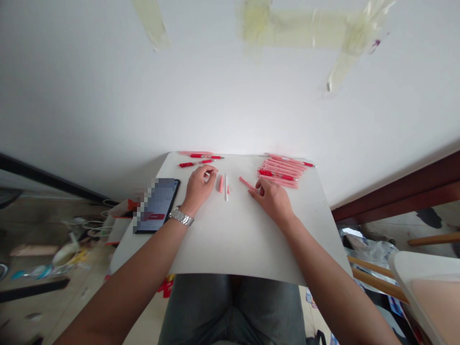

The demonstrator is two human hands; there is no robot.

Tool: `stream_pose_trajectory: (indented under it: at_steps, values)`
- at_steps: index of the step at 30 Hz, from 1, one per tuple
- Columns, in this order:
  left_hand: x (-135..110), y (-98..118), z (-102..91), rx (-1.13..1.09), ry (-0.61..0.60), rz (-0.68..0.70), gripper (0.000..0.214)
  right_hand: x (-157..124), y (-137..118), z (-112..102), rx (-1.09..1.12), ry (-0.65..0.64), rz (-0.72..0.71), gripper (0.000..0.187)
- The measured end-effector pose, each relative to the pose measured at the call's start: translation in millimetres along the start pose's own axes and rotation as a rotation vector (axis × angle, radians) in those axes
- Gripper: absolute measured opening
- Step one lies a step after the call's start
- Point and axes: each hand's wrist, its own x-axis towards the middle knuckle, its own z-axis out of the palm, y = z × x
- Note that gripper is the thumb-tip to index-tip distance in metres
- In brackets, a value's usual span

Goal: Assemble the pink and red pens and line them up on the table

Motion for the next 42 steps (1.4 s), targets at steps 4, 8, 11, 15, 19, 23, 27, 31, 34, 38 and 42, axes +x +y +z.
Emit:
stream_pose_trajectory:
  at_steps: [4, 8, 11, 15, 19, 23, 27, 31, 34, 38, 42]
  values:
    - [0, 2, -0.3, 0.008, -0.004, -0.001, 0.012, 1, -1, 0, 0.036, 0.056, 0.014, 0.026]
    - [0, 4, -0.9, 0.007, -0.012, -0.009, 0.012, 1, -2, -1, 0.191, 0.108, 0.003, 0.034]
    - [0, 5, -1.2, 0.003, -0.014, -0.020, 0.013, 1, -2, -1, 0.315, 0.077, -0.020, 0.037]
    - [0, 4, -0.9, -0.001, -0.016, -0.022, 0.014, 1, -1, 0, 0.392, 0.034, -0.052, 0.037]
    - [0, 3, -0.1, 0.011, -0.017, -0.022, 0.013, 1, -2, 0, 0.411, -0.008, -0.068, 0.036]
    - [0, 4, -0.5, 0.026, -0.027, -0.024, 0.013, 1, -2, 0, 0.409, -0.010, -0.061, 0.036]
    - [-2, 8, -2.2, 0.080, -0.031, 0.025, 0.010, 1, -4, -2, 0.380, 0.000, -0.043, 0.037]
    - [-4, 10, -2.9, 0.117, -0.044, 0.069, 0.008, 1, -4, -3, 0.324, 0.043, -0.030, 0.036]
    - [-4, 10, -2.5, 0.119, -0.047, 0.073, 0.007, 3, 0, -1, 0.243, 0.086, -0.034, 0.027]
    - [-4, 9, -1.7, 0.116, -0.059, 0.049, 0.007, 6, 8, 4, 0.122, 0.087, -0.075, 0.018]
    - [-4, 9, -1.4, 0.115, -0.062, 0.048, 0.008, 5, 9, 5, 0.067, 0.082, -0.112, 0.020]
